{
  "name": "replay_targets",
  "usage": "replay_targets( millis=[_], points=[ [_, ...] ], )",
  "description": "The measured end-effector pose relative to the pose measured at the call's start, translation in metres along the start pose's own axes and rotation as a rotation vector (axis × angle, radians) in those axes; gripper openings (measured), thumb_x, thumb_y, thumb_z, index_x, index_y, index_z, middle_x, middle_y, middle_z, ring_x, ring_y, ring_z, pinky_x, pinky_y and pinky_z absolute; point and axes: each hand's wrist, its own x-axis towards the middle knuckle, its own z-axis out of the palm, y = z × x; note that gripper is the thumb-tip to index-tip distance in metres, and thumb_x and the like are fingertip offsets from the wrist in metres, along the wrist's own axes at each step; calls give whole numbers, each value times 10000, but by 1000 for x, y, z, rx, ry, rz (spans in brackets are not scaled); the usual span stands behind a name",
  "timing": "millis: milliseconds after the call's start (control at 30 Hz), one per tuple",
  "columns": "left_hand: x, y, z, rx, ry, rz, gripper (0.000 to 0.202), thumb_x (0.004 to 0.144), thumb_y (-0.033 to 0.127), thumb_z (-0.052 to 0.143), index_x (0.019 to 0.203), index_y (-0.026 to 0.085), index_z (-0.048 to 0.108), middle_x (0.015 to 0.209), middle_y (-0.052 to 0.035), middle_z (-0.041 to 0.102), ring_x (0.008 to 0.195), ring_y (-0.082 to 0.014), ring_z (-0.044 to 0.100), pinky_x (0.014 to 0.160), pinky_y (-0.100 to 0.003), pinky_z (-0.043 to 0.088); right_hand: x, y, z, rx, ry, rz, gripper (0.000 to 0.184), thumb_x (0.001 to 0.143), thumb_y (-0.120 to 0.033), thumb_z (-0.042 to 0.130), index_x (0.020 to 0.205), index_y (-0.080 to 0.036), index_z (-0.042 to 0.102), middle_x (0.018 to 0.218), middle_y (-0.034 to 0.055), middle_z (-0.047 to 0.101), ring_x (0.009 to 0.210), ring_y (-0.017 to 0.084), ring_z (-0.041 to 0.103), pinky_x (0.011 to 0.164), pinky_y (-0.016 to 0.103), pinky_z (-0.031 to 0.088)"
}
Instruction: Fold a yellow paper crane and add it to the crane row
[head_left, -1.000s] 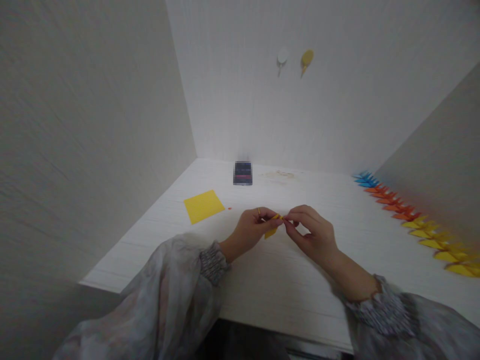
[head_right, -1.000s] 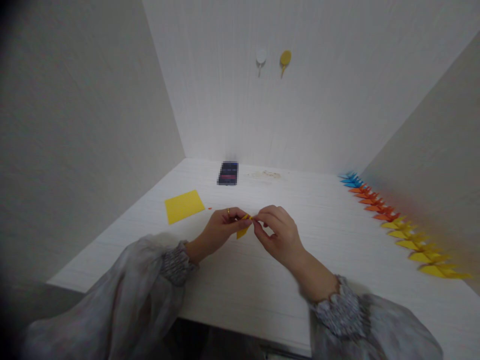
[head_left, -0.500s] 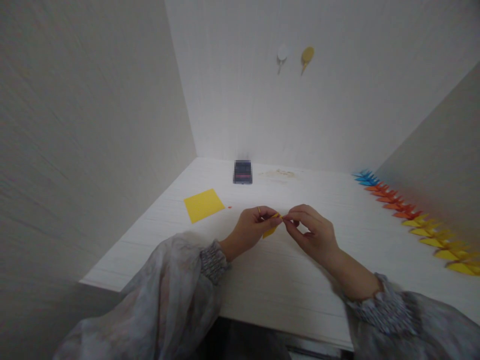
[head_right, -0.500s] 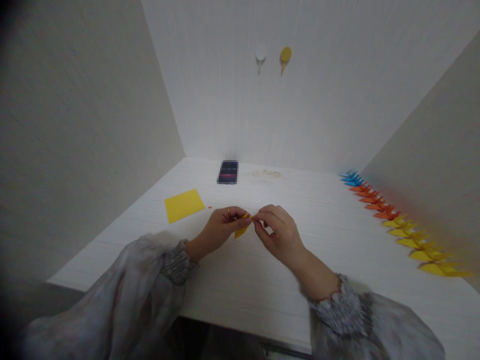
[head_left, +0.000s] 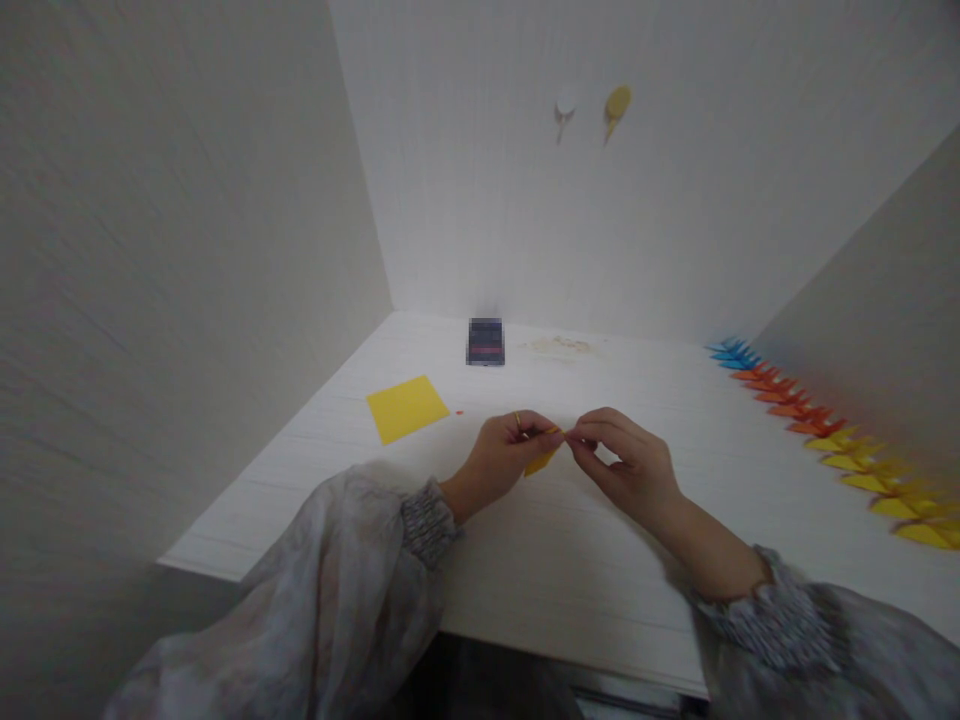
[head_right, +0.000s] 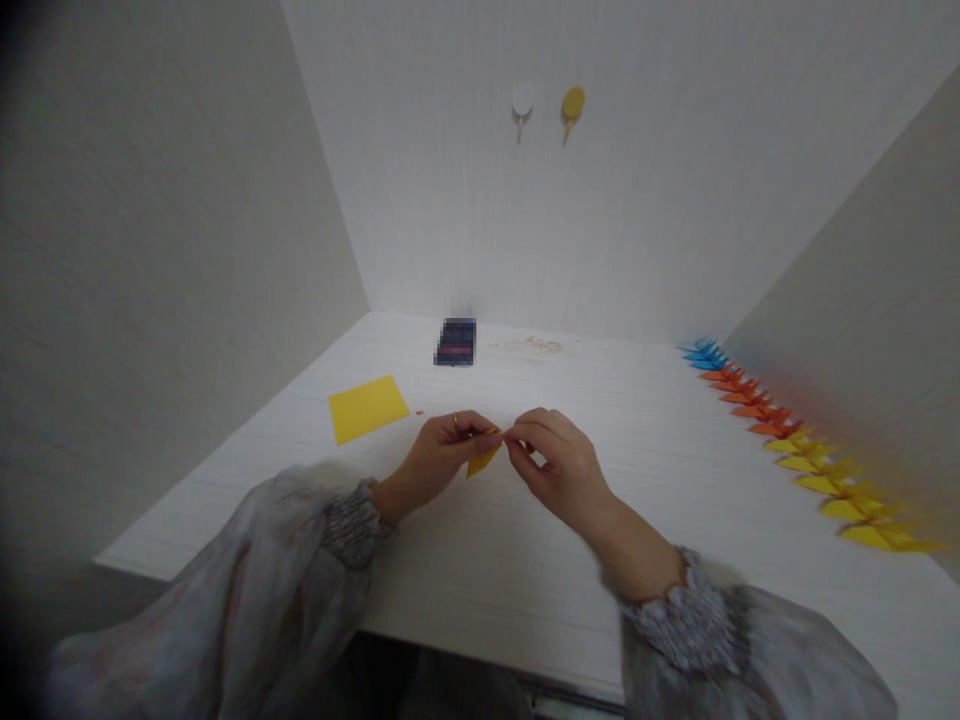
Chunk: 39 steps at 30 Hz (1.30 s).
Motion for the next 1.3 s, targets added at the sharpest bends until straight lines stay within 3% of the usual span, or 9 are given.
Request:
replay_targets(
  millis=[333,733,900,1067,1300],
  points=[
    [-1,-2,-3,-13,-29,41,224,645,336,628,707,122,602,625,-3,549,573,-72,457,546,-210,368,-1,4,-5,-96,-35,-125,147,743,-124,521,830,-200,613,781,64,603,708,158,565,599,292,491],
    [0,-5,-3,52,-15,84,242,654,354,617,762,138,622,684,-13,582,616,-86,488,593,-226,394,0,-1,-2,21,0,-28,157,742,-106,512,836,-202,593,777,54,572,712,149,550,593,278,480],
    [0,-5,-3,88,27,124,229,671,355,602,742,137,613,638,-3,560,561,-73,459,527,-207,371,4,0,-5,190,-31,204,60,748,-171,532,749,-188,589,698,30,562,615,126,515,549,259,442],
    [-2,1,-5,261,35,286,169,721,302,565,760,148,623,674,-16,572,608,-85,484,566,-214,393,5,7,-5,520,-153,522,162,780,-262,510,677,-176,600,612,4,558,528,101,469,509,238,404],
    [-4,4,-9,453,-17,499,153,777,240,501,810,164,629,758,-45,601,733,-117,548,692,-249,430,7,6,-2,714,-220,691,146,731,-264,567,638,-171,631,580,2,587,462,81,428,462,227,372]
  ],
)
